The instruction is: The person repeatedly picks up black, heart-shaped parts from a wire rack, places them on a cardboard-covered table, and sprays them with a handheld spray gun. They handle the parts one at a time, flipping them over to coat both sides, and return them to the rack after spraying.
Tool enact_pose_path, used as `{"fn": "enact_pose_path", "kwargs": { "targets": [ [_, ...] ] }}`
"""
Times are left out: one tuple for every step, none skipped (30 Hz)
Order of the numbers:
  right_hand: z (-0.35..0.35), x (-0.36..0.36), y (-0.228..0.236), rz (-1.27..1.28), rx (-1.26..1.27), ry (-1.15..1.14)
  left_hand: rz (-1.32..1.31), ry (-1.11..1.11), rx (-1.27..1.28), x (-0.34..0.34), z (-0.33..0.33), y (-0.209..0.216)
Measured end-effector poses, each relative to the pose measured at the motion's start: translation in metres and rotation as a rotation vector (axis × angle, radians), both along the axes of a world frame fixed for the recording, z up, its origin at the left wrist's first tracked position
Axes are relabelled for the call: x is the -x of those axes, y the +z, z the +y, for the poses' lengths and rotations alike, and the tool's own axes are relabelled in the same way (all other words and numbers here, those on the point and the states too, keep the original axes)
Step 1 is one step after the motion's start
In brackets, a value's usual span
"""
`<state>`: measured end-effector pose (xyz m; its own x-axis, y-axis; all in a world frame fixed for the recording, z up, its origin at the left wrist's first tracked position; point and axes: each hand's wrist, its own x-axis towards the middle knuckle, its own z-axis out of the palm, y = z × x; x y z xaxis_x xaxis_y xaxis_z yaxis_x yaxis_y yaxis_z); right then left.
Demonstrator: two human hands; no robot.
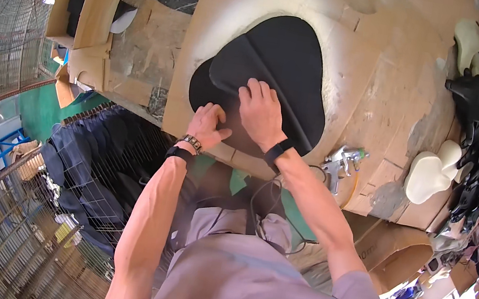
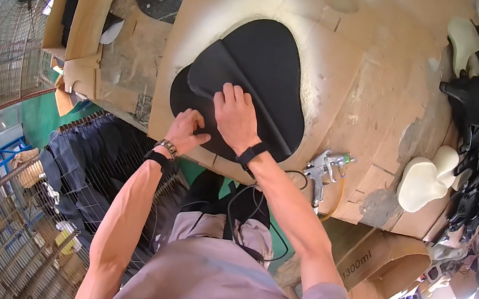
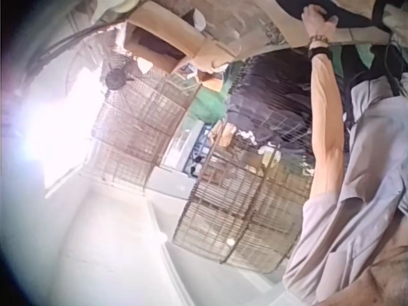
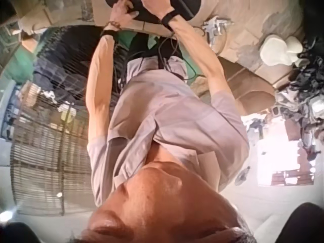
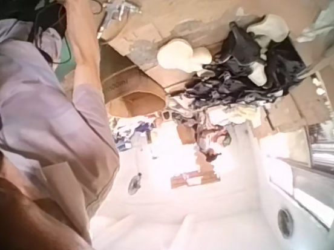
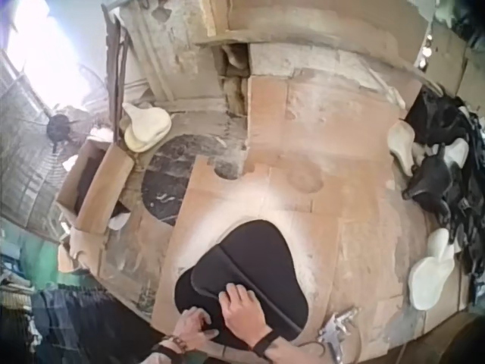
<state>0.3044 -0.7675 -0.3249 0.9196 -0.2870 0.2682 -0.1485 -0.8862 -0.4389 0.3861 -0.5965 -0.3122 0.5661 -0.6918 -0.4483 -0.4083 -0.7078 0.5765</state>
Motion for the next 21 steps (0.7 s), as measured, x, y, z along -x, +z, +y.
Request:
{"fn": "enact_pose_path", "kwargs": {
  "targets": [
    [-0.005, -0.002, 0.001, -0.036, -0.065, -0.005, 0.006, 0.005, 0.001, -0.001, 0.000, 0.000],
    [-0.010, -0.003, 0.002, -0.072, -0.129, -0.012, 0.011, 0.007, 0.004, 0.000, 0.000, 0.001],
    [-0.019, -0.003, 0.003, -0.091, -0.295, -0.162, 0.017, 0.007, 0.006, -0.001, 0.000, 0.002],
    [-0.032, -0.004, 0.015, -0.107, -0.458, -0.302, 0.020, 0.013, 0.007, 0.000, 0.001, 0.002],
    [-0.048, -0.002, 0.021, -0.121, -0.618, -0.442, 0.025, 0.019, 0.009, 0.001, 0.003, 0.001],
    [-0.067, 0.002, 0.018, -0.173, -0.585, -0.550, 0.030, 0.025, 0.012, 0.000, 0.003, 0.000],
    [-0.088, 0.008, 0.015, -0.225, -0.548, -0.665, 0.020, 0.026, 0.016, 0.000, 0.002, 0.000],
    [-0.107, 0.014, 0.015, -0.164, -0.627, -0.683, 0.016, 0.025, 0.022, 0.000, 0.001, 0.000],
    [-0.125, 0.018, 0.015, -0.103, -0.707, -0.700, 0.012, 0.024, 0.029, 0.001, 0.001, 0.001],
    [-0.138, 0.015, 0.013, -0.081, -0.806, -0.699, 0.019, 0.019, 0.022, -0.001, 0.001, 0.002],
    [-0.144, 0.020, 0.012, -0.100, -0.726, -0.686, 0.022, 0.018, 0.023, -0.001, 0.000, 0.001],
    [-0.150, 0.027, 0.013, -0.118, -0.645, -0.672, 0.026, 0.017, 0.025, -0.001, -0.001, 0.001],
    [-0.150, 0.029, 0.018, -0.136, -0.573, -0.653, 0.026, 0.021, 0.020, -0.001, 0.000, 0.001],
    [-0.146, 0.033, 0.022, -0.113, -0.474, -0.589, 0.030, 0.024, 0.019, -0.001, 0.000, 0.001],
    [-0.139, 0.038, 0.027, -0.090, -0.376, -0.524, 0.026, 0.023, 0.028, -0.001, 0.001, 0.000],
    [-0.130, 0.043, 0.033, -0.069, -0.274, -0.469, 0.023, 0.012, 0.041, -0.002, 0.001, -0.001],
    [-0.117, 0.044, 0.040, -0.097, -0.172, -0.366, 0.019, 0.007, 0.051, -0.002, 0.001, -0.002],
    [-0.104, 0.047, 0.042, -0.032, -0.160, -0.330, 0.016, 0.010, 0.057, -0.001, 0.002, -0.004],
    [-0.089, 0.052, 0.043, 0.034, -0.149, -0.295, 0.012, 0.014, 0.062, 0.000, 0.003, -0.005],
    [-0.075, 0.056, 0.045, 0.066, -0.165, -0.281, 0.009, 0.016, 0.065, -0.001, 0.003, -0.004],
    [-0.062, 0.061, 0.047, 0.097, -0.180, -0.267, 0.009, 0.015, 0.069, -0.001, 0.003, -0.004]
  ]
}}
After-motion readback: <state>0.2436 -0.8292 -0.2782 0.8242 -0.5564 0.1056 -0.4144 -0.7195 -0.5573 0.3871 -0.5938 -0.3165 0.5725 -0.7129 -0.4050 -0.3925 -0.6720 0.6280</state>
